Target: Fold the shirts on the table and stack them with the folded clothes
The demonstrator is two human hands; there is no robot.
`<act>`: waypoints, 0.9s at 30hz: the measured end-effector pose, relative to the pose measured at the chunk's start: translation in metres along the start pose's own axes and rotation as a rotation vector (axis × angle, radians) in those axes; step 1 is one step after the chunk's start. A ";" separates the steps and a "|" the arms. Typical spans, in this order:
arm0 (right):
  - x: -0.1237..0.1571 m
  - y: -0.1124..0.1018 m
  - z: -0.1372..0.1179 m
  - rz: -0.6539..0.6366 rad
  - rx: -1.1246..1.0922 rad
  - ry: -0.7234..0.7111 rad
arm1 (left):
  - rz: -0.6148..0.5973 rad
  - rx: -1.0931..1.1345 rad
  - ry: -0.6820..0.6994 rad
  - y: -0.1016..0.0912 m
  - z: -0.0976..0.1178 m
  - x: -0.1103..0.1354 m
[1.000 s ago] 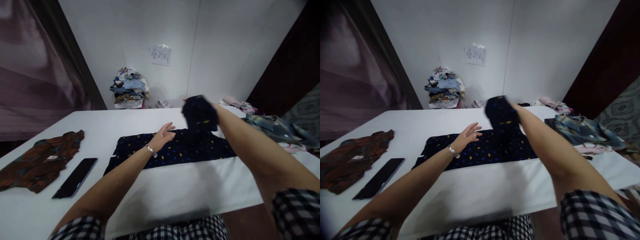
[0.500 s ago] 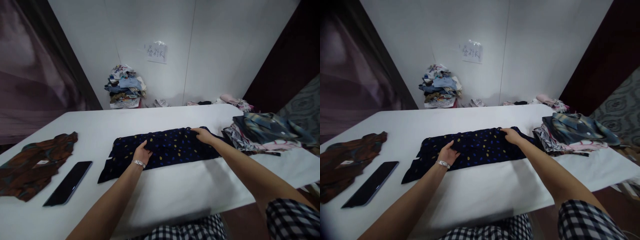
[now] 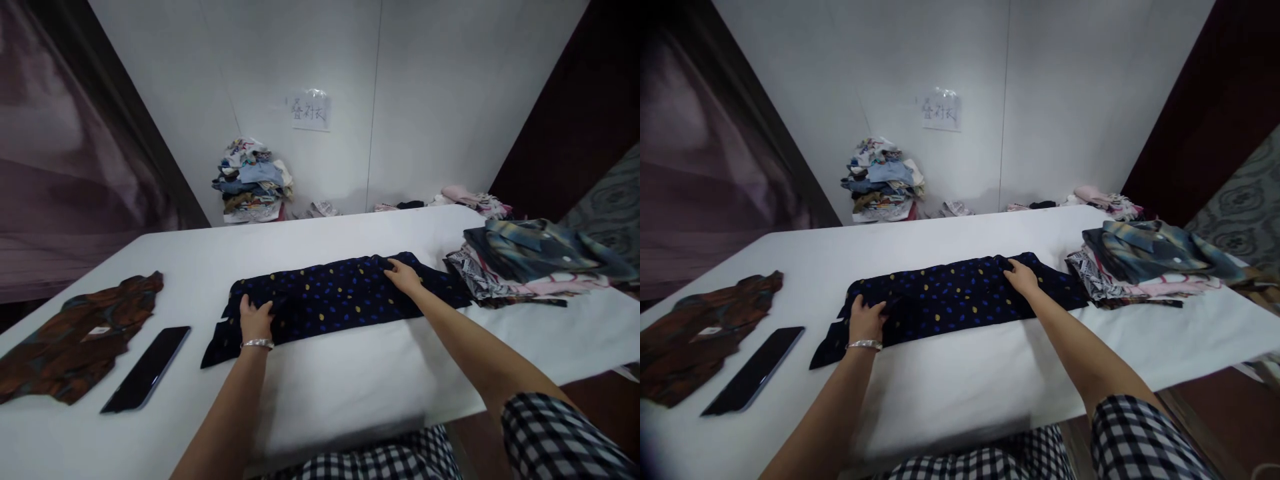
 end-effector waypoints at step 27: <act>-0.005 -0.018 -0.006 0.041 -0.146 -0.112 | 0.279 -0.830 0.343 -0.103 0.096 -0.043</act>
Point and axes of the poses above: each hand's wrist, its own x-axis away from the middle knuckle, its own y-axis out of the palm, z = x × y, the point moved 7 cm from there along -x, towards the middle knuckle, and after that the axes turned 1 degree about -z, right-handed, at the moved point
